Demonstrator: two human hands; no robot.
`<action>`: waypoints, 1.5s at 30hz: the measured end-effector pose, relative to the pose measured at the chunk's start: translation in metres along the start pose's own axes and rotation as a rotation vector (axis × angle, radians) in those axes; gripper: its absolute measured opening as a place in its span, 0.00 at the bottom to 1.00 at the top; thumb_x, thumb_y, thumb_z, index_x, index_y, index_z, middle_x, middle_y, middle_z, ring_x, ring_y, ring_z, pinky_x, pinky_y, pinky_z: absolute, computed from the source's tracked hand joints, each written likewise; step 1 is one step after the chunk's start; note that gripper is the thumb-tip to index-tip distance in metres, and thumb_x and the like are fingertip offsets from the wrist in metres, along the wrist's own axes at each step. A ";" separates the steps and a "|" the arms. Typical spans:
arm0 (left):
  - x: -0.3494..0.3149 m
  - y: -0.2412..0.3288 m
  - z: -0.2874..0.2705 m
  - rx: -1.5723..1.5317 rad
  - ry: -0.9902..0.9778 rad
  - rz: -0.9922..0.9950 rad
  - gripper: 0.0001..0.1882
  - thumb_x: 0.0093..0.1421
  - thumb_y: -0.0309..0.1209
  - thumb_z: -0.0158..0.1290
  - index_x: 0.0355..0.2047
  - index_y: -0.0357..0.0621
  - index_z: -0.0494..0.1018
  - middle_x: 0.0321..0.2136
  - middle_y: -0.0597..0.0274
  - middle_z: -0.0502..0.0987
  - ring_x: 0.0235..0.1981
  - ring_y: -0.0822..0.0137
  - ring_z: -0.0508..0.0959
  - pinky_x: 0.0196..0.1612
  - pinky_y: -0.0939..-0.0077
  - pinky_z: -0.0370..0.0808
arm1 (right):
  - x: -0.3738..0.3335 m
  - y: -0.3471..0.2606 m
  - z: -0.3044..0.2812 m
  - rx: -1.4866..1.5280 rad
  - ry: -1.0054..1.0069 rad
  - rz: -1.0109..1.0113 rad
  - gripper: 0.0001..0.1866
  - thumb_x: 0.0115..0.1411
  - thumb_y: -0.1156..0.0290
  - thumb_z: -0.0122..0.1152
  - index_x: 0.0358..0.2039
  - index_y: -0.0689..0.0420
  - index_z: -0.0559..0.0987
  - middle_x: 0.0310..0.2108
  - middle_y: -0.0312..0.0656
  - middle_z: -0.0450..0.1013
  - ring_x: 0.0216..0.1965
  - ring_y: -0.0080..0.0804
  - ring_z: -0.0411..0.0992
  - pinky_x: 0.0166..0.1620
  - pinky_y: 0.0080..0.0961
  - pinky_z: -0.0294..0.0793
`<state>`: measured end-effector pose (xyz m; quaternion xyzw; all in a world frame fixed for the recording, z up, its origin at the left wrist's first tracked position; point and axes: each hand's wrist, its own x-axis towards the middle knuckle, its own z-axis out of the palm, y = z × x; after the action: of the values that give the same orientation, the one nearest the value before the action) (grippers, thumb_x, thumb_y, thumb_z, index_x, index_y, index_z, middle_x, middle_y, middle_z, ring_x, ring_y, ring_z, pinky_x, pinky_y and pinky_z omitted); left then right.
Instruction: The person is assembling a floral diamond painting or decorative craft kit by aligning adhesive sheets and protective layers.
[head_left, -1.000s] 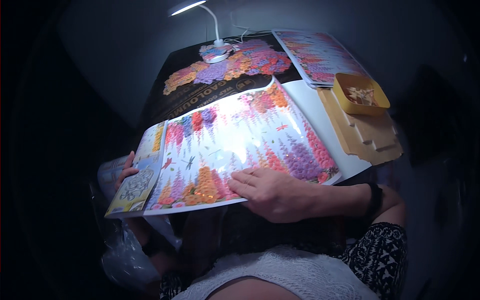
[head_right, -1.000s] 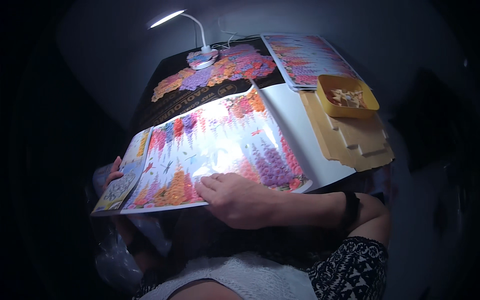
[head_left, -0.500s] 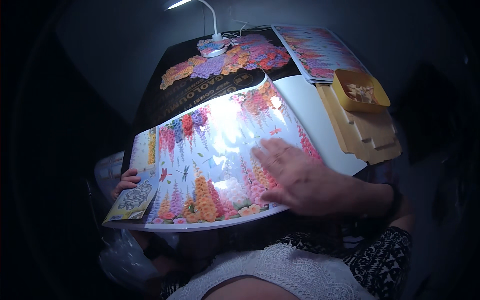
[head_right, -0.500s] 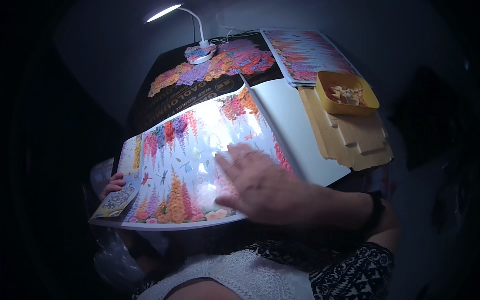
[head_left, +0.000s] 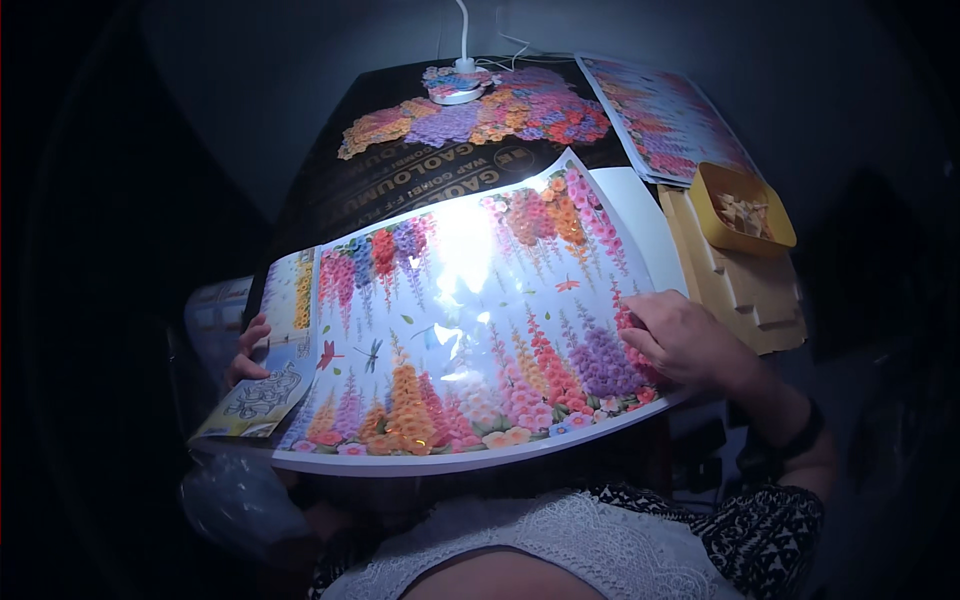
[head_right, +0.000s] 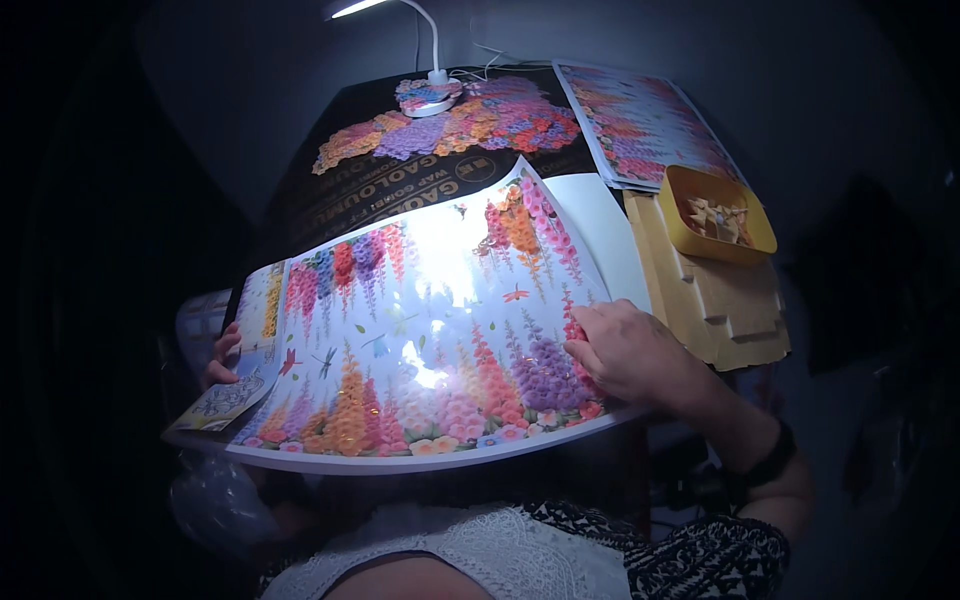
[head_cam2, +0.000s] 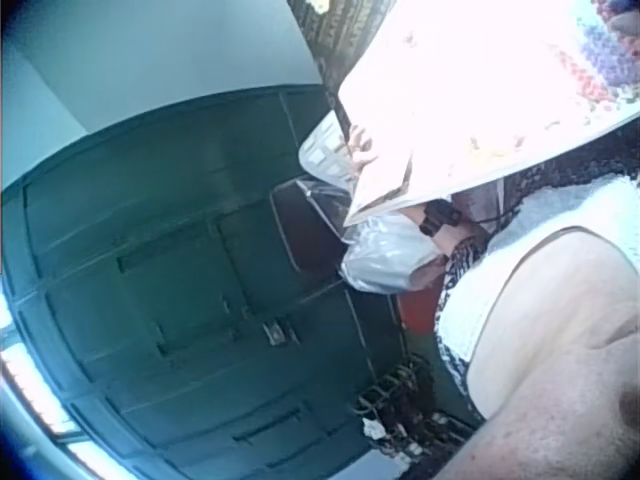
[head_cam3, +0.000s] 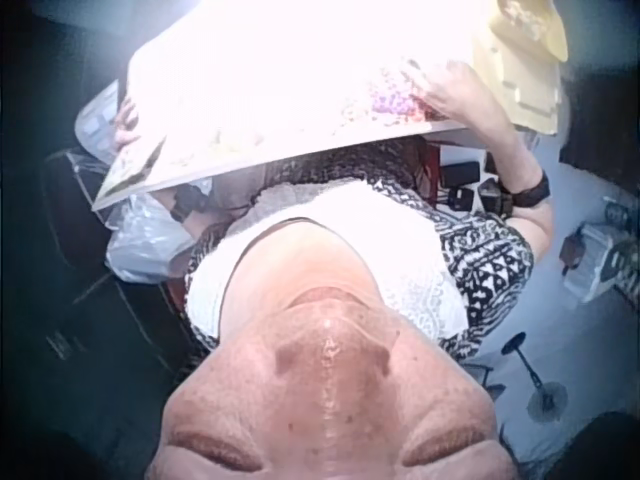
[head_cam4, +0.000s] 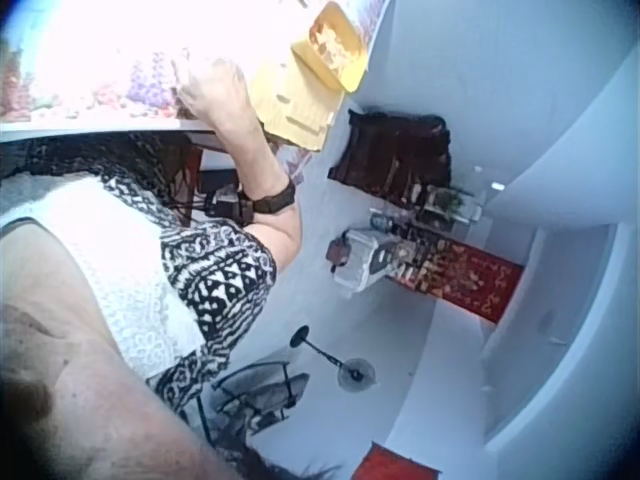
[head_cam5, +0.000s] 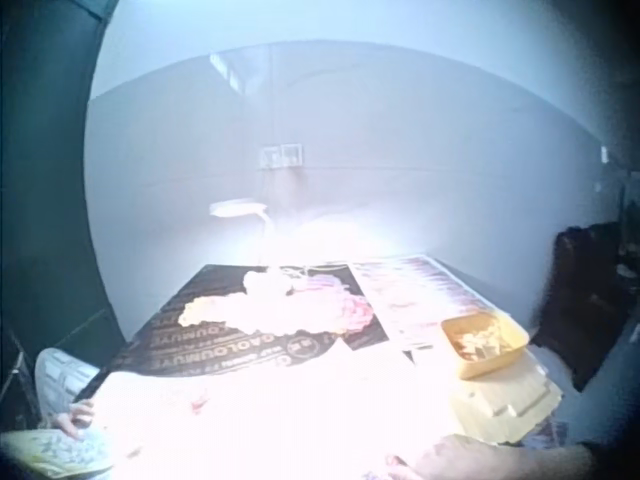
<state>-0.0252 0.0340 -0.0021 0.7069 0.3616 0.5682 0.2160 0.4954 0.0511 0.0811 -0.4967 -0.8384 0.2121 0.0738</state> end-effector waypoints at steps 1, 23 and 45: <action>0.001 -0.006 0.010 0.004 0.009 -0.006 0.19 0.56 0.38 0.60 0.43 0.38 0.74 0.44 0.49 0.77 0.53 0.60 0.72 0.60 0.53 0.62 | 0.008 0.014 -0.004 -0.058 -0.024 0.001 0.19 0.62 0.61 0.53 0.43 0.67 0.72 0.35 0.56 0.72 0.43 0.54 0.70 0.48 0.43 0.68; 0.016 -0.054 0.020 -0.028 0.182 -0.194 0.19 0.56 0.38 0.60 0.42 0.38 0.74 0.42 0.51 0.77 0.50 0.61 0.74 0.57 0.57 0.65 | 0.112 0.055 -0.055 -0.383 -0.616 -0.081 0.20 0.56 0.53 0.58 0.24 0.59 0.80 0.25 0.52 0.75 0.32 0.50 0.76 0.38 0.41 0.74; 0.001 -0.052 0.024 -0.057 0.266 -0.305 0.18 0.56 0.37 0.60 0.42 0.37 0.74 0.40 0.52 0.78 0.47 0.63 0.75 0.54 0.61 0.68 | 0.233 0.101 0.028 0.547 0.288 -0.044 0.17 0.63 0.63 0.47 0.45 0.63 0.70 0.43 0.49 0.65 0.46 0.38 0.67 0.51 0.30 0.66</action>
<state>-0.0161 0.0708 -0.0443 0.5563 0.4736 0.6273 0.2696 0.4516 0.2869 -0.0083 -0.4651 -0.7415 0.3559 0.3275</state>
